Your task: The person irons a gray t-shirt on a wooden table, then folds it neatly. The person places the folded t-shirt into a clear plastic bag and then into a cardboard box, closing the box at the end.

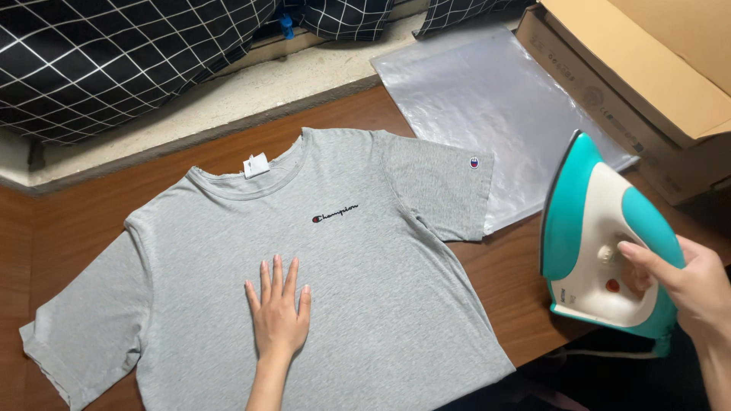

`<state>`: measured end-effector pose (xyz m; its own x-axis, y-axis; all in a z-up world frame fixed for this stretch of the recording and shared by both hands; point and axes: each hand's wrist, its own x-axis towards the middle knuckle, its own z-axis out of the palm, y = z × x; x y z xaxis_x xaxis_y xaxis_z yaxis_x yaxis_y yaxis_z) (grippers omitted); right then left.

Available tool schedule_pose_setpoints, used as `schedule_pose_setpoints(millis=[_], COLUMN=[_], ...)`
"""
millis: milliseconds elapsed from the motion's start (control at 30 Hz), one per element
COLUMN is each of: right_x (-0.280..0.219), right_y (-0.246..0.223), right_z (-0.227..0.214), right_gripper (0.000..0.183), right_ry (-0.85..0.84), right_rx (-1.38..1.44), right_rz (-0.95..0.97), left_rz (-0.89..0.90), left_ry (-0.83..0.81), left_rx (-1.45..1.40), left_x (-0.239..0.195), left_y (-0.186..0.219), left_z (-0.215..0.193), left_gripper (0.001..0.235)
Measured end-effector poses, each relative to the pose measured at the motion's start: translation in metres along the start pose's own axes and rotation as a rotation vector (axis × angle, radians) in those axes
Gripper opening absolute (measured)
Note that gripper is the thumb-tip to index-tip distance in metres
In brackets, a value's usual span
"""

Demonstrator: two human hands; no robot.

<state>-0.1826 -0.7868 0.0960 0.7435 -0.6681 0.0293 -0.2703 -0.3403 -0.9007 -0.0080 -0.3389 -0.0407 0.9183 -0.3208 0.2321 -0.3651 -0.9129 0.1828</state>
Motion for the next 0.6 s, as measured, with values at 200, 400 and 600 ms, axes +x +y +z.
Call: schedule_pose_setpoints(millis=[200, 400, 600], right_x=[0.027, 0.034, 0.036], right_y=[0.064, 0.068, 0.064], right_z=[-0.01, 0.0, 0.011], right_gripper=[0.024, 0.024, 0.017], right_ry=[0.166, 0.225, 0.316], right_rx=[0.087, 0.301, 0.335], right_rz=[-0.031, -0.014, 0.001], left_rz=[0.002, 0.0, -0.017], left_ry=[-0.007, -0.009, -0.029], left_rx=[0.011, -0.001, -0.024], left_x=[0.001, 0.001, 0.002], left_y=[0.0, 0.0, 0.003], left_z=[0.0, 0.0, -0.004], left_gripper=[0.053, 0.053, 0.053])
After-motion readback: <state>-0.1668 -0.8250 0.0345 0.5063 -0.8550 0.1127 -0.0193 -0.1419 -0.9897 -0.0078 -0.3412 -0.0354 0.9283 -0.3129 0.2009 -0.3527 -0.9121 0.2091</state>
